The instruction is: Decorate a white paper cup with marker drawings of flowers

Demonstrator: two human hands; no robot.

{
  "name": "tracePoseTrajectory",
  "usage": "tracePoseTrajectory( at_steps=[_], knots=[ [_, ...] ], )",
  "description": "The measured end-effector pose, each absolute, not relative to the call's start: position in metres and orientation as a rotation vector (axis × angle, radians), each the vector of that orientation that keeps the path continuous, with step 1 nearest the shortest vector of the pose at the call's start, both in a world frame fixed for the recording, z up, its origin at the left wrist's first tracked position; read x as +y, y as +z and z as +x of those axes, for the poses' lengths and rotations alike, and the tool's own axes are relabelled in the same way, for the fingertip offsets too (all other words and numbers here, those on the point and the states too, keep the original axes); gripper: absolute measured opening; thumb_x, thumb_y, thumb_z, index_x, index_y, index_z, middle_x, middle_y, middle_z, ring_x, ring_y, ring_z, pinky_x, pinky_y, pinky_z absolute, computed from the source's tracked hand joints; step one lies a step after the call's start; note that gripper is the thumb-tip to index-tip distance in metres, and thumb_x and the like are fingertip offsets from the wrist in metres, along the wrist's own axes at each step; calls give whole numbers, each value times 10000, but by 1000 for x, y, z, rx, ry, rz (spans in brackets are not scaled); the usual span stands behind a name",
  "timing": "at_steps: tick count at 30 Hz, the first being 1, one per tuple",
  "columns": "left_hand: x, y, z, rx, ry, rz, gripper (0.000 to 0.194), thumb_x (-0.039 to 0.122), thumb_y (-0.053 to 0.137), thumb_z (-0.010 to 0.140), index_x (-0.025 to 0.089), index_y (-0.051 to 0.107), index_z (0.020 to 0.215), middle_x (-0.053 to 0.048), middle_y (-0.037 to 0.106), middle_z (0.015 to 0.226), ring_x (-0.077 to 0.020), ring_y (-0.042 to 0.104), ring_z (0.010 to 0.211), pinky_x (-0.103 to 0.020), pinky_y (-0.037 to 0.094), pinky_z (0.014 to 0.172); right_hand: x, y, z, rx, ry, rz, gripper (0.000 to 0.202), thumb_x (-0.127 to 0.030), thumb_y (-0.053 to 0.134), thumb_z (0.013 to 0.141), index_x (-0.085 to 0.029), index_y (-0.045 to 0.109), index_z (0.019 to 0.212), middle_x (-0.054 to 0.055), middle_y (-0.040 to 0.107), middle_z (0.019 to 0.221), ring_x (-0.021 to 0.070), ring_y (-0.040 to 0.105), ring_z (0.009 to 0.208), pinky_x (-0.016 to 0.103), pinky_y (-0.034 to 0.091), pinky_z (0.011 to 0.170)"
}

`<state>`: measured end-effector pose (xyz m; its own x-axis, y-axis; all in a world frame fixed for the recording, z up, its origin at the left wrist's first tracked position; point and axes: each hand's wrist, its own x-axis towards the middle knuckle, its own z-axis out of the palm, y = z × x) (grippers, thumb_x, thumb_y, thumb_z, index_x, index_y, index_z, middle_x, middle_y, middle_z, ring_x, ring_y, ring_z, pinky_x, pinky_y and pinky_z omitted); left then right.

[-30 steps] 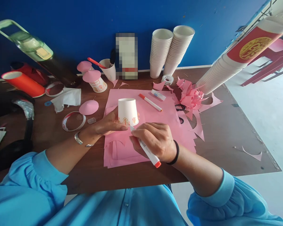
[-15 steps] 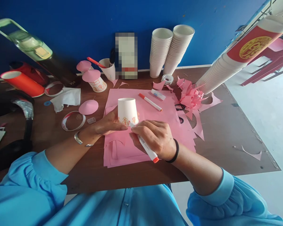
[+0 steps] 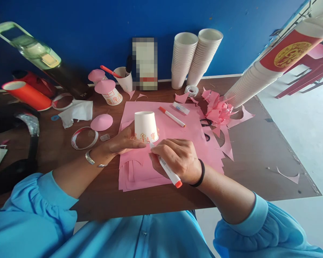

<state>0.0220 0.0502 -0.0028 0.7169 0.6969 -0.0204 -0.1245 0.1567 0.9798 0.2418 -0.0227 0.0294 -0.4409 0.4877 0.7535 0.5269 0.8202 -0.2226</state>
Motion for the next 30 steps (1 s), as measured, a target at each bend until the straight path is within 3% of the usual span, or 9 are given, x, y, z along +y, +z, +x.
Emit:
tracePoseTrajectory(
  at_steps=[6,13,19,30],
  knots=[
    [51,-5,21,542,615,1310,759,355,913,774,260,550,1434,-97,676,1204,-237,648,1030,-386,554,887,-23,29,242,-2110,-49,-744,210,-29,657,906,-227,598,943,-35,707,690,134,695,571,257,570,547],
    [52,-9,20,553,620,1278,766,337,931,759,269,552,1421,-92,671,1209,-214,639,986,-342,534,815,-23,30,242,-2083,-44,-695,191,-30,677,909,-200,608,961,-12,718,696,143,694,568,269,581,545],
    [51,-10,21,560,613,1249,831,350,941,745,282,539,1469,-105,664,1272,-258,657,1072,-373,541,848,-23,27,241,-2099,-42,-687,172,-45,683,921,-190,609,976,0,721,709,149,708,586,272,589,564],
    [52,-10,21,539,623,1266,875,343,935,751,292,523,1521,-122,657,1322,-252,655,1071,-358,548,847,-23,27,242,-2076,-52,-694,172,-53,672,926,-203,603,977,-15,720,702,140,705,582,267,597,559]
  ],
)
